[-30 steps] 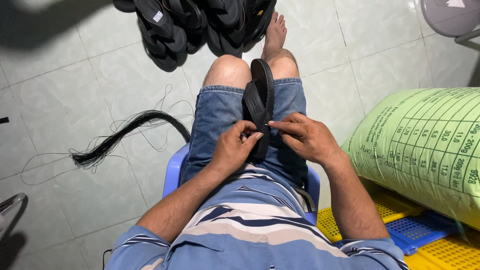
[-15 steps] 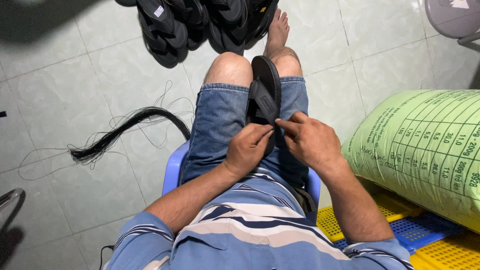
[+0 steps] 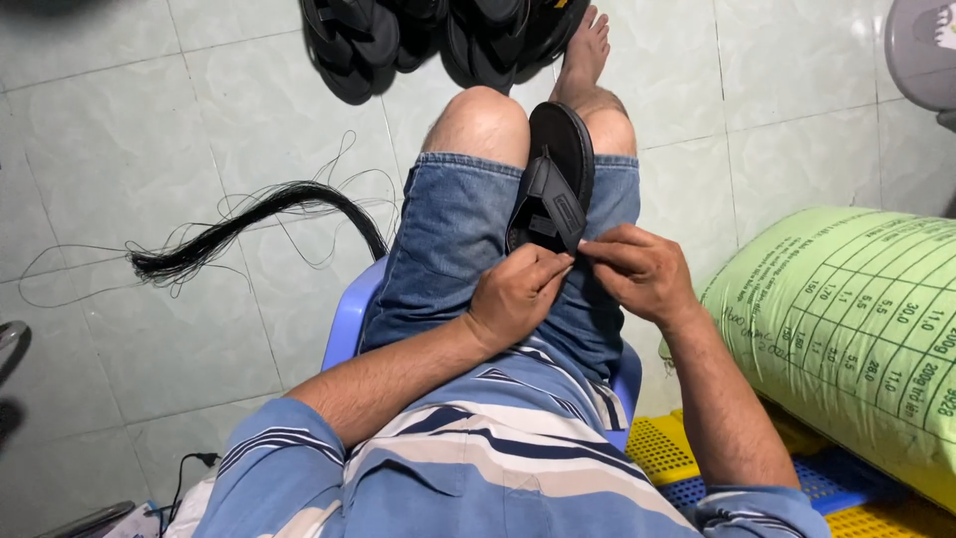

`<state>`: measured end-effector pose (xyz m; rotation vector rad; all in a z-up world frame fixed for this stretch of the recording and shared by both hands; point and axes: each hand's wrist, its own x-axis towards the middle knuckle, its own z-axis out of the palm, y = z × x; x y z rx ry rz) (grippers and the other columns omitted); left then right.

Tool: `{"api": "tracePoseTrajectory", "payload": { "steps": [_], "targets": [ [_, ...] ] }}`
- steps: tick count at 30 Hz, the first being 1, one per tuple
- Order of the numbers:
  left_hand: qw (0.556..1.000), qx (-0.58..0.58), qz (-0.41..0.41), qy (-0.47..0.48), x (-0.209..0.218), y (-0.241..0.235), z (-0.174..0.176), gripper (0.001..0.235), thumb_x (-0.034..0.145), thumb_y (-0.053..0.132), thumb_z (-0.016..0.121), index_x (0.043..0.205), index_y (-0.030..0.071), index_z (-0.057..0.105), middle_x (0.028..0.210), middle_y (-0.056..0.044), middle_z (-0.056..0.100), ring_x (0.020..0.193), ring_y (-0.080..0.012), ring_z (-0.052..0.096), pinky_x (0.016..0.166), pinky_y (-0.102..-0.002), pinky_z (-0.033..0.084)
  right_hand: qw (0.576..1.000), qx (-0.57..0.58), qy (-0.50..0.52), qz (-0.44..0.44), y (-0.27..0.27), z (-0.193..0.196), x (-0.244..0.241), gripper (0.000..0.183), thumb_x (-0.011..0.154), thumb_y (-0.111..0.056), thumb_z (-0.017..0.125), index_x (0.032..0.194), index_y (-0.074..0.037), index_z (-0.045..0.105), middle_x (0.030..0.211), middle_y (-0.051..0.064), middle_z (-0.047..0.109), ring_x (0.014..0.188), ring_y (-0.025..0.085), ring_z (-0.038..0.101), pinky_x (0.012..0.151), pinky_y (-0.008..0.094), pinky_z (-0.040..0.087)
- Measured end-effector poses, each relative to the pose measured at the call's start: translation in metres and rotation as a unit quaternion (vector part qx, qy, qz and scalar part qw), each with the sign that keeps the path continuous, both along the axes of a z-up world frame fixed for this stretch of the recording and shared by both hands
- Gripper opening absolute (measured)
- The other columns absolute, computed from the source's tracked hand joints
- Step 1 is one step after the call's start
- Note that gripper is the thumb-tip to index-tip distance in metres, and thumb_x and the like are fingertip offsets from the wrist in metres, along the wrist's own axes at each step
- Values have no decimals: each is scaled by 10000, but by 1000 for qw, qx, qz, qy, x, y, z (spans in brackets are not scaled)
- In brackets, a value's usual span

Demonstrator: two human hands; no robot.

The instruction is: The person sits on a blue plastic stool and sews a black flip-flop using a needle and black thread. They repeatedly pull the thread through the sole and strap, adjusting the slipper's position on their lap. At 01:38, the person briefly picks up a smartphone from a green sack before resuming sewing.

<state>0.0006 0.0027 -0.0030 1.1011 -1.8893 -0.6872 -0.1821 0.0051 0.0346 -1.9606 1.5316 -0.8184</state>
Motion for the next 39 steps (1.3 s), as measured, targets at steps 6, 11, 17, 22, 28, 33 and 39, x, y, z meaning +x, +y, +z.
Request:
{"api": "tracePoseTrajectory", "payload": {
  "steps": [6,11,17,22,28,33,39],
  "targets": [
    [998,31,-20,52,0,-6,5,140,858,206,597,980,183,661,817,16,613,751,-198,643,551,-270,517,997,-49,56,-15,-2,-12,5,211,689,-101,691,889,-163,713,783,-11,637,672,194,629,615,311,508],
    [988,-72,-100,-96,-12,-6,49,240,865,127,541,1078,30,597,862,-108,565,694,-259,600,543,-324,470,985,1,-155,-74,5,-33,-18,152,704,-11,682,846,-61,705,786,77,651,666,194,616,605,290,493],
    [958,-171,-138,-184,-30,-8,68,314,805,59,534,1094,-58,566,876,-179,540,660,-284,528,525,-371,359,892,-8,-434,-127,18,-67,-28,18,757,45,641,771,41,629,749,152,581,490,114,481,433,232,415],
    [945,-153,-181,-223,-30,-15,72,368,783,50,559,1127,-78,540,925,-205,542,698,-289,528,522,-357,341,854,-1,-500,-143,15,-77,-27,20,750,70,615,731,72,609,704,156,549,373,68,407,296,210,336],
    [948,-126,-193,-220,-23,-16,68,351,784,23,564,1127,-50,551,915,-178,527,688,-275,545,525,-353,357,864,29,-479,-153,16,-52,-24,44,739,72,637,767,102,622,717,178,559,385,81,431,319,206,370],
    [974,67,-200,-85,18,-27,65,197,832,143,581,1019,129,639,792,-57,582,693,-279,619,554,-336,473,963,104,-231,-86,13,11,-8,141,728,-29,706,867,-2,700,777,144,661,694,184,621,625,324,487],
    [892,263,-232,-286,76,-49,87,163,809,294,569,880,167,641,858,-92,630,824,-335,626,645,-441,492,987,150,48,-28,7,49,9,170,743,-160,651,902,-125,700,857,81,678,781,329,638,682,426,508]
  ]
}}
